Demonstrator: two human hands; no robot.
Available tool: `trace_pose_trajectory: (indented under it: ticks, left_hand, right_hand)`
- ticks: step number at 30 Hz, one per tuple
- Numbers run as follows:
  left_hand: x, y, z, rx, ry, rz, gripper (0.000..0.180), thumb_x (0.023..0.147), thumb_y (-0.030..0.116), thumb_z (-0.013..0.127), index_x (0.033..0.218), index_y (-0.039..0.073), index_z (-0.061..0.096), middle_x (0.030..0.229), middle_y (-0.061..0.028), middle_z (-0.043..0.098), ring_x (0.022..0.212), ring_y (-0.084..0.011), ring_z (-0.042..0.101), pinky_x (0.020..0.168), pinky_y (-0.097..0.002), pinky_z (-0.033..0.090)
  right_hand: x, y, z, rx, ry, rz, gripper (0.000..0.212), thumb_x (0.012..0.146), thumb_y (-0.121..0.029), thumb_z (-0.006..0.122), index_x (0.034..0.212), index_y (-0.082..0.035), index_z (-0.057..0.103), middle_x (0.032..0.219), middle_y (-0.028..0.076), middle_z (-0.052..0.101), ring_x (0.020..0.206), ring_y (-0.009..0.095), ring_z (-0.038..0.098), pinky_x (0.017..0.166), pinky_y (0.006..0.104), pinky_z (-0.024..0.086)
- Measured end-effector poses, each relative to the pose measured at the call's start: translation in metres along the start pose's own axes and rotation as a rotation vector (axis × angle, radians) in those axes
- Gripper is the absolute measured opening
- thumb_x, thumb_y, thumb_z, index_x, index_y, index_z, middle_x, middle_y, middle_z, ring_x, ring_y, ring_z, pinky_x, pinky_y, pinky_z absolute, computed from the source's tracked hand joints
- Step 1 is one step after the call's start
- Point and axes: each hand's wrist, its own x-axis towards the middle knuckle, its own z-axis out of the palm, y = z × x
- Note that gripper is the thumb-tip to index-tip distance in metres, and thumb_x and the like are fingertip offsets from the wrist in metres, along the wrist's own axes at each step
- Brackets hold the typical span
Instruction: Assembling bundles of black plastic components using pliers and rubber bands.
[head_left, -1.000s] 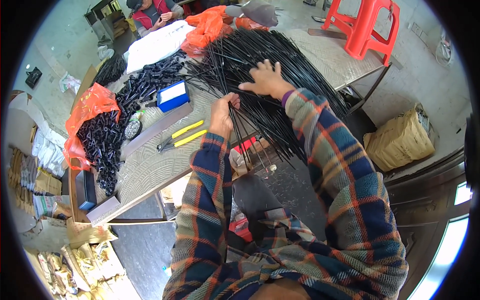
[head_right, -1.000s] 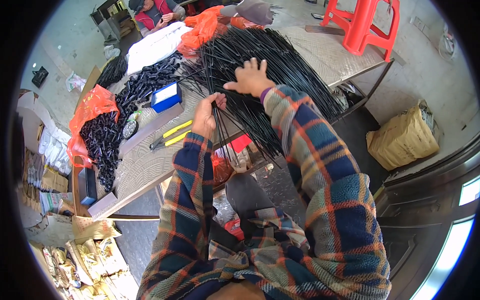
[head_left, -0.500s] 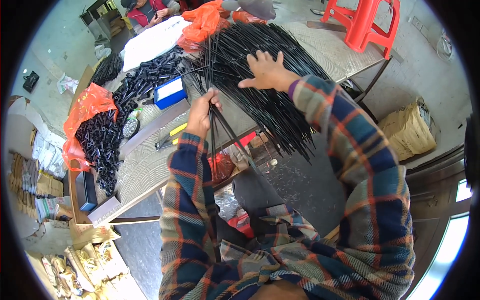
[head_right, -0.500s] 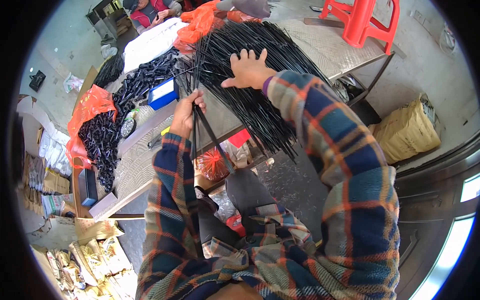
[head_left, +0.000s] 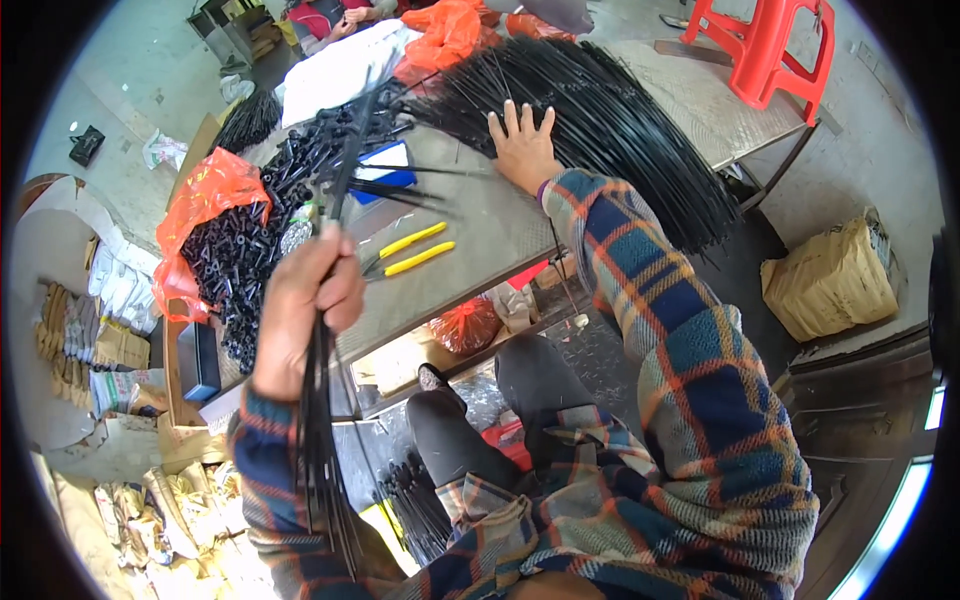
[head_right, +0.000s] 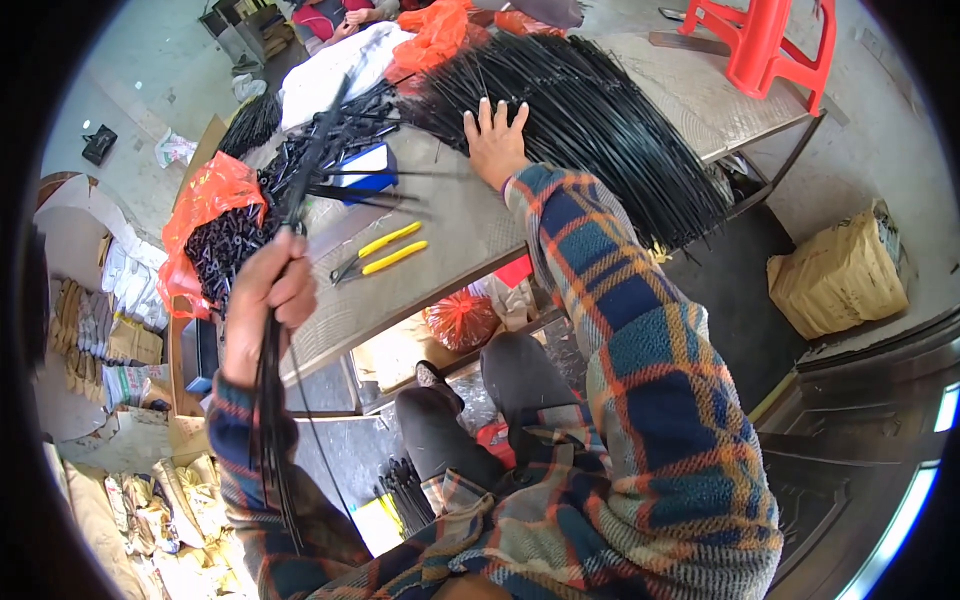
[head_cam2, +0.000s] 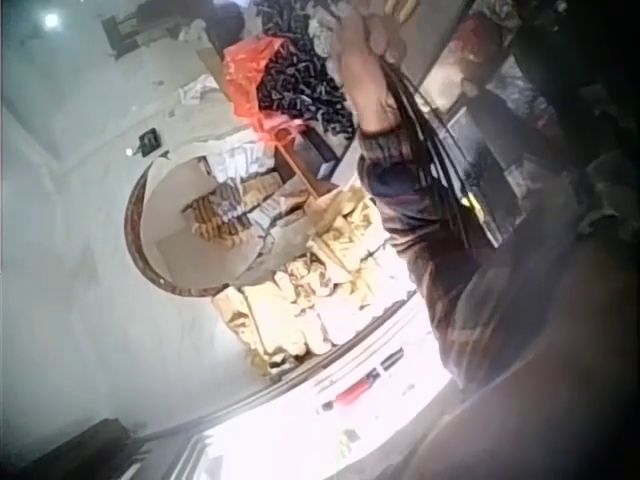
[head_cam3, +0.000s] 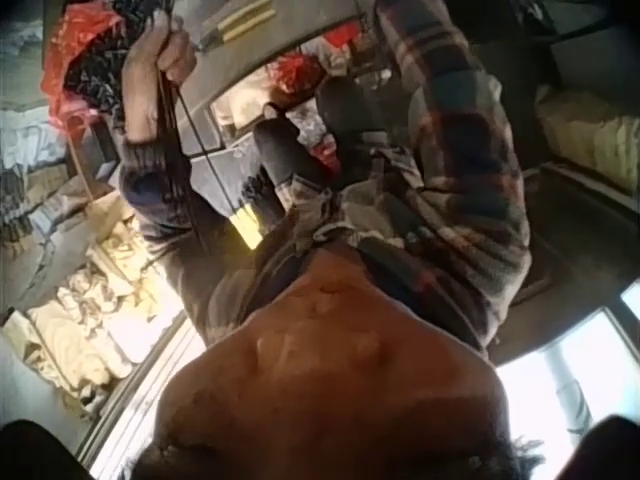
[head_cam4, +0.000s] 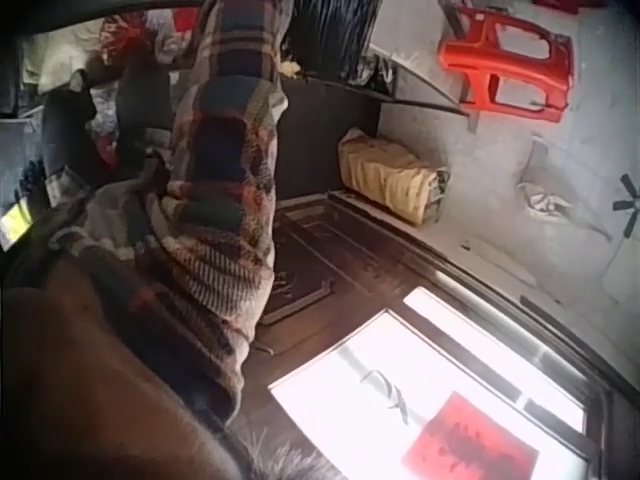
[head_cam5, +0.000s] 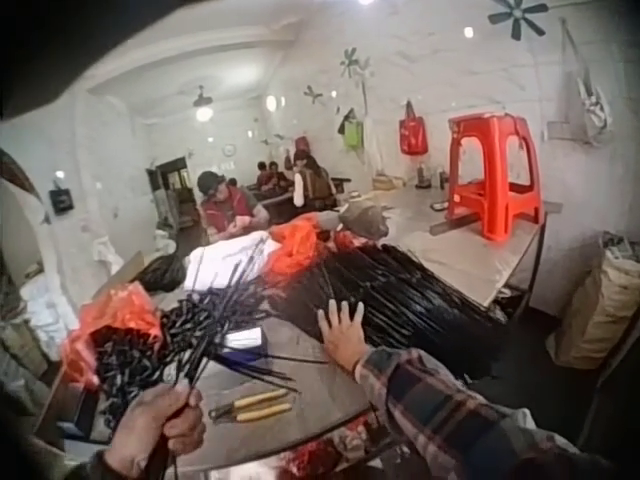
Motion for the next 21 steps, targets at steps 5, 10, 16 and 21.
trace_pose_trajectory:
  ticks: [5, 10, 16, 21]
  left_hand:
    - [-0.026, 0.021, 0.007, 0.298, 0.217, 0.336, 0.025, 0.093, 0.027, 0.042, 0.080, 0.006, 0.044, 0.051, 0.0036, 0.032, 0.043, -0.0063, 0.033, 0.041, -0.0204, 0.026]
    - [0.000, 0.023, -0.030, 0.245, 0.321, 0.625, 0.017, 0.092, 0.021, 0.044, 0.085, 0.006, 0.042, 0.059, 0.0005, 0.040, 0.048, -0.0100, 0.042, 0.045, -0.0233, 0.033]
    - [0.021, 0.045, -0.025, -0.067, 0.287, 0.732, 0.020, 0.089, 0.026, 0.053, 0.082, 0.009, 0.044, 0.060, 0.0037, 0.036, 0.048, -0.0061, 0.034, 0.042, -0.0199, 0.027]
    - [0.009, 0.099, -0.030, 0.279, 0.446, 0.777, 0.022, 0.082, 0.022, 0.061, 0.074, 0.003, 0.052, 0.061, -0.0036, 0.055, 0.050, -0.0096, 0.049, 0.047, -0.0226, 0.038]
  right_hand:
    - [0.005, 0.002, -0.033, 0.181, -0.008, -0.105, 0.051, 0.077, -0.030, 0.060, 0.123, -0.013, 0.045, 0.134, 0.016, 0.035, 0.119, 0.031, 0.039, 0.097, 0.0549, 0.026]
    - [-0.034, -0.047, -0.177, 1.813, -0.477, -0.301, 0.028, 0.086, -0.024, 0.056, 0.105, -0.003, 0.053, 0.104, 0.013, 0.056, 0.094, 0.019, 0.055, 0.081, 0.0307, 0.045]
    - [-0.057, -0.161, -0.221, 1.927, -0.196, -0.523, 0.020, 0.086, -0.017, 0.056, 0.095, -0.001, 0.048, 0.063, 0.004, 0.055, 0.057, 0.012, 0.056, 0.057, 0.0248, 0.047]
    - [-0.025, -0.202, -0.237, 2.039, -0.113, -0.435, 0.013, 0.089, -0.016, 0.048, 0.081, -0.005, 0.047, 0.055, 0.000, 0.049, 0.039, 0.007, 0.041, 0.037, 0.0205, 0.031]
